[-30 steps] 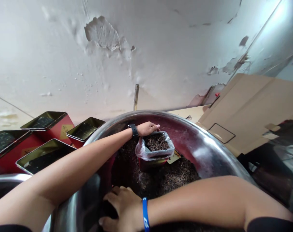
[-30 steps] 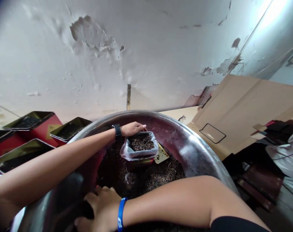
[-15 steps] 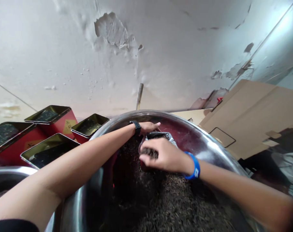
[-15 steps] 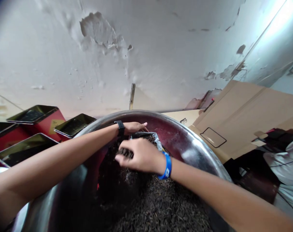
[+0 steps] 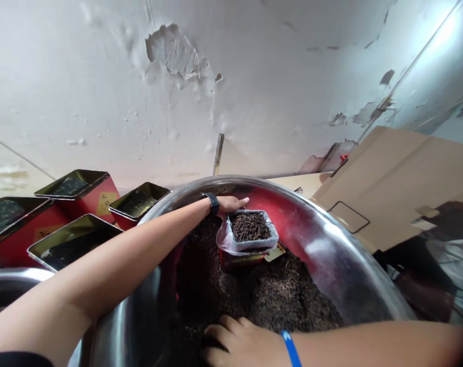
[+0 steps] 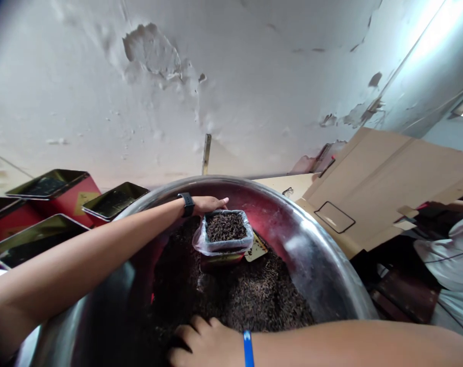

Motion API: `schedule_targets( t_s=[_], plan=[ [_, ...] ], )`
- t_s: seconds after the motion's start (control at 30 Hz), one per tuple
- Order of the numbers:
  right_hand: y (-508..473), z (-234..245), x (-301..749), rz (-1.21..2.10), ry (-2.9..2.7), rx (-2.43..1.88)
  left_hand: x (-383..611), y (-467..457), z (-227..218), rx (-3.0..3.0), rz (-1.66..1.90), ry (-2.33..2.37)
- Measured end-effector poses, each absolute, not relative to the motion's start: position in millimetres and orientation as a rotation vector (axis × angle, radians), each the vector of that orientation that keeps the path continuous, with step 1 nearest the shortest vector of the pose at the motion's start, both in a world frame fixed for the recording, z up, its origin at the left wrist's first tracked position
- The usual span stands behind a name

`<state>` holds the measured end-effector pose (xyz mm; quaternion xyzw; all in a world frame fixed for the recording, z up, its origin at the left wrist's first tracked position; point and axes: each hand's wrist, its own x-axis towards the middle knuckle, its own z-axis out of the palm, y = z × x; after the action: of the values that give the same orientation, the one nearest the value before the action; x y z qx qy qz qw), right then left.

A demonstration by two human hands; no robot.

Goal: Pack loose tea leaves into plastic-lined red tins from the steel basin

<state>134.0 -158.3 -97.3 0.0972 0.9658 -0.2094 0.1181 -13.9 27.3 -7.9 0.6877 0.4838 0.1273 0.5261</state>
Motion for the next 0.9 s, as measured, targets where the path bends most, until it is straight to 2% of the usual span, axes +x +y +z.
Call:
schedule_targets(
  t_s=[0.1,0.17,0.27,0.4,0.53,0.73,0.9],
  plan=[
    [-171.1,-146.4,138.2,-0.162,2.874,0.414,-16.4,28.4,-4.9,1.610,0.217,1.182],
    [-173.6,-149.3,142.3,-0.098,2.913,0.409,-18.5,32.6,-4.7,1.608,0.159,1.208],
    [-168.7,-110.0,144.8,-0.234,2.948,0.400,-21.1,39.6,-5.8,1.597,0.065,1.243],
    [-142.5,-13.7,137.8,-0.403,3.051,0.712,-22.1,37.1,-2.3,1.588,0.024,1.291],
    [-95.8,55.3,133.7,-0.287,3.333,0.993,-21.4,23.7,10.2,1.581,0.045,1.326],
    [-45.4,57.7,150.2,-0.223,3.300,1.076,-17.6,29.7,19.2,1.604,0.086,1.418],
    [-31.1,51.9,189.7,-0.375,3.344,1.517,-30.5,21.4,16.2,1.501,0.178,1.508]
  ],
)
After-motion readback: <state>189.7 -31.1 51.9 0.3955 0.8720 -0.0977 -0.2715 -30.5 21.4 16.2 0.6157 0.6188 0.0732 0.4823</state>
